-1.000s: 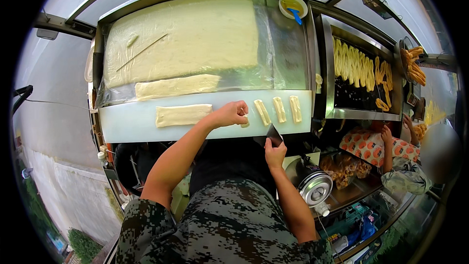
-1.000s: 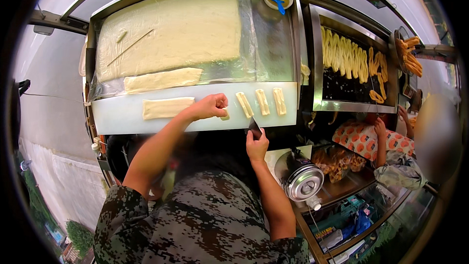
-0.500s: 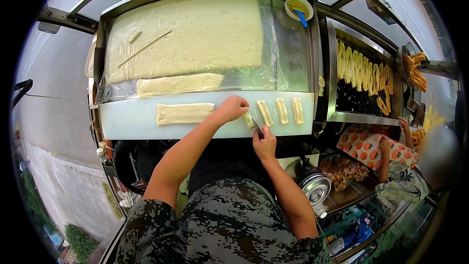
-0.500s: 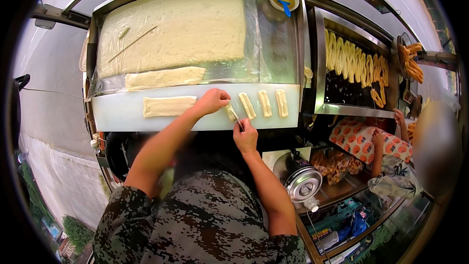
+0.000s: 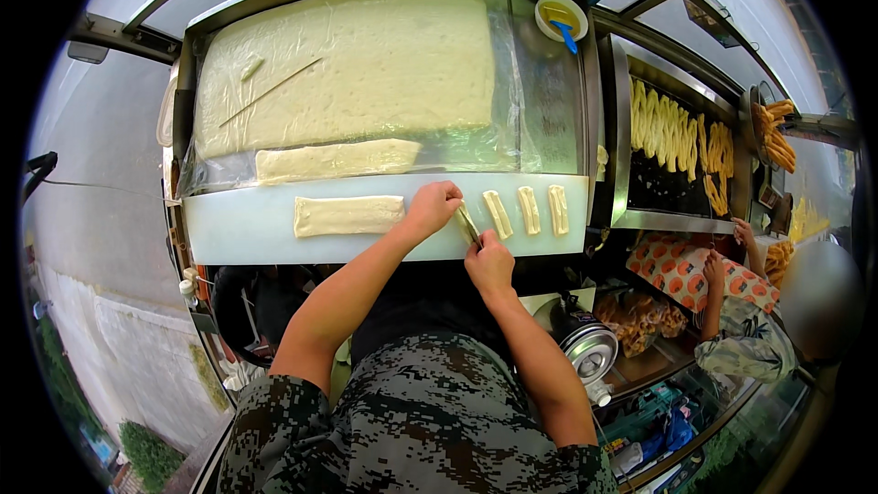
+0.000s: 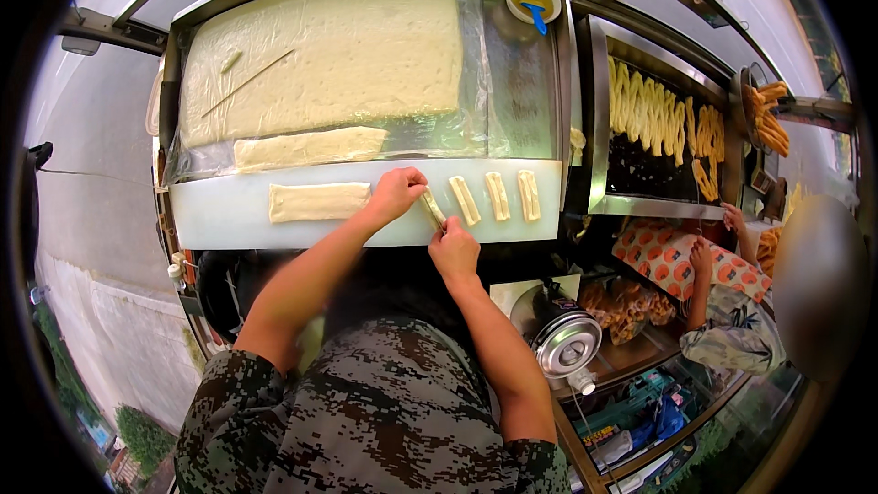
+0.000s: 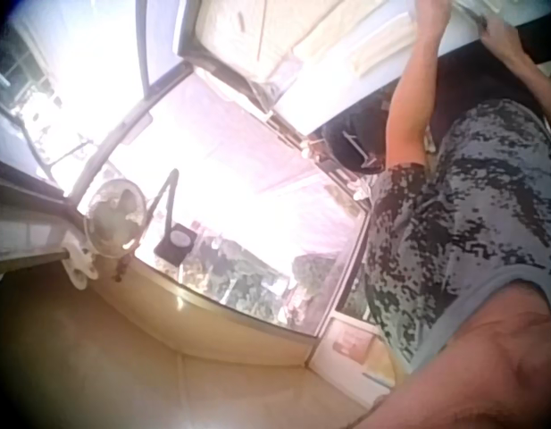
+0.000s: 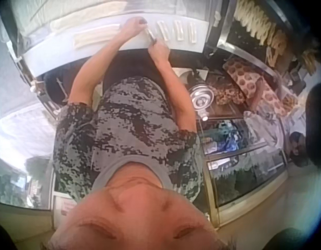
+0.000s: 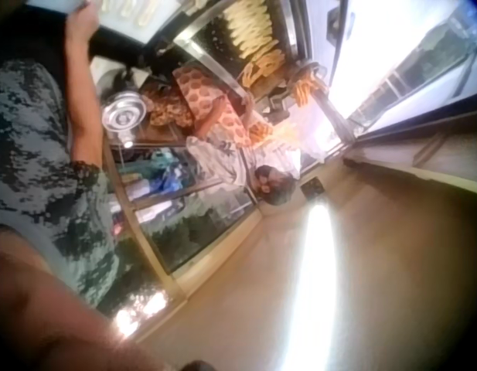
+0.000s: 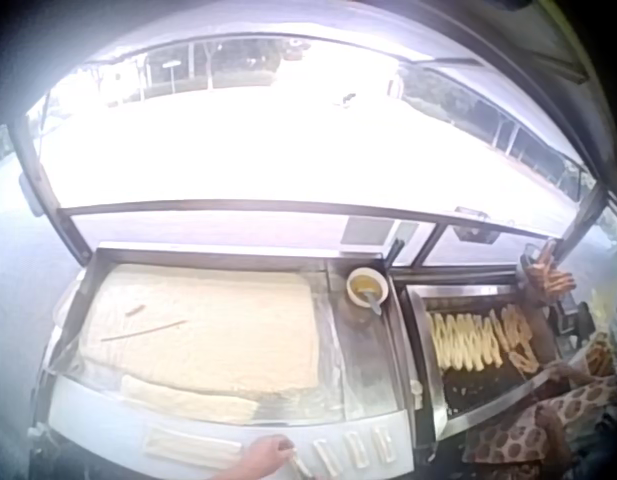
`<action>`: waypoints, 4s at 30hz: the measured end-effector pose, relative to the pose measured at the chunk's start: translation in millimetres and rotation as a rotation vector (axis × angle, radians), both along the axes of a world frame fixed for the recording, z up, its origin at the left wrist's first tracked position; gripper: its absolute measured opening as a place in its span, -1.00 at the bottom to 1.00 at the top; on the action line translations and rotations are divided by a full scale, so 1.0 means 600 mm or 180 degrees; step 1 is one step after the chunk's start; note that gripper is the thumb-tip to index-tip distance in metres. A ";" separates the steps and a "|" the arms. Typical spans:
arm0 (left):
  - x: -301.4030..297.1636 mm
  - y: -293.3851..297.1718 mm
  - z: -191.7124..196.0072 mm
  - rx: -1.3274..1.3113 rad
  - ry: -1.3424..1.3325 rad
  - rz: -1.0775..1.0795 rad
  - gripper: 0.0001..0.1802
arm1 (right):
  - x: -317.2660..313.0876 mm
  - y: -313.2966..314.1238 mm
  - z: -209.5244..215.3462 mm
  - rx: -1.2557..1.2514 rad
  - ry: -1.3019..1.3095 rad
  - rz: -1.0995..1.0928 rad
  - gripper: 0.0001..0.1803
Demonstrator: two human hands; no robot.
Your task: The person cuts strips of dough on a white cutting board using a knife and twists them into rope shapes. They place the twisted dough into a deep fryer and use long metal tongs to turn the pieces as they cook in hot oil.
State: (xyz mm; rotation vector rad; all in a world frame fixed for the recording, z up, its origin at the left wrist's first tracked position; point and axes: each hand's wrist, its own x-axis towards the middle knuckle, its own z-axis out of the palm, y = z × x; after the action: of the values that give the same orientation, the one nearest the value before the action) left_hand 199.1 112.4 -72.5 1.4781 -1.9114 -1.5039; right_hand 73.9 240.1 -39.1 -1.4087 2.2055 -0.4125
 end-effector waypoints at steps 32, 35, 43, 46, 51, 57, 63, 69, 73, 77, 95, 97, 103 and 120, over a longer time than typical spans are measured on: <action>0.409 -0.272 0.027 -0.2225 -0.1728 0.0293 -0.62 | -0.022 0.072 -0.010 -0.0579 -0.1816 -0.1391 -0.75; 0.377 -0.287 0.074 -0.3212 -0.2419 0.0644 -0.58 | -0.087 0.133 -0.032 -0.0605 -0.1646 -0.1924 -0.79; -0.060 -0.090 0.044 -0.1294 0.0227 -0.0600 -0.57 | -0.239 0.113 -0.058 -0.1096 -0.2160 -0.3207 -0.75; -0.235 -0.036 0.049 -0.1180 -0.0035 -0.0904 -0.61 | -0.270 0.095 -0.055 -0.0956 -0.2295 -0.3275 -0.71; -0.349 -0.016 0.034 -0.1469 -0.1011 -0.1355 -0.67 | -0.286 0.094 -0.058 -0.0672 -0.2498 -0.3195 -0.70; -0.373 0.005 0.016 -0.0963 -0.0756 -0.1784 -0.76 | -0.312 0.106 -0.072 -0.0430 -0.2503 -0.2811 -0.74; -0.348 0.016 0.084 0.1756 0.0894 -0.1284 -0.76 | -0.343 0.098 -0.021 -0.0890 -0.3109 -0.1591 -0.53; -0.344 0.033 0.164 0.2635 0.2311 -0.0158 -0.53 | -0.381 0.064 0.049 -0.0248 -0.5352 -0.1692 -0.65; -0.348 0.020 0.163 0.1297 0.1427 -0.0759 -0.39 | -0.381 0.030 0.060 -0.0543 -0.5281 -0.1915 -0.75; -0.349 0.013 0.154 0.0730 0.0986 -0.1378 -0.52 | -0.387 0.005 0.077 -0.1236 -0.5816 -0.1888 -0.74; -0.348 -0.002 0.212 -0.0683 0.0382 -0.1615 -0.41 | -0.365 -0.055 0.058 -0.0389 -0.5462 -0.3064 -0.50; -0.326 -0.002 0.196 -0.0841 0.0382 -0.1429 -0.37 | -0.341 -0.084 0.108 -0.0359 -0.5599 -0.3127 -0.46; -0.272 -0.021 0.143 -0.0677 0.0298 -0.0694 -0.54 | -0.318 -0.097 0.074 -0.0018 -0.5537 -0.2290 -0.59; -0.084 -0.205 0.054 0.0452 0.1414 0.1253 -0.63 | -0.170 -0.318 -0.013 -0.0033 -0.2949 -0.1633 -0.66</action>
State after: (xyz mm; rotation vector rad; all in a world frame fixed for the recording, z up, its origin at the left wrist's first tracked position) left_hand 149.0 -10.8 -39.9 1.3326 -1.2047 -1.6280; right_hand -28.3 49.5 -46.9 -0.4349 1.7076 -1.0080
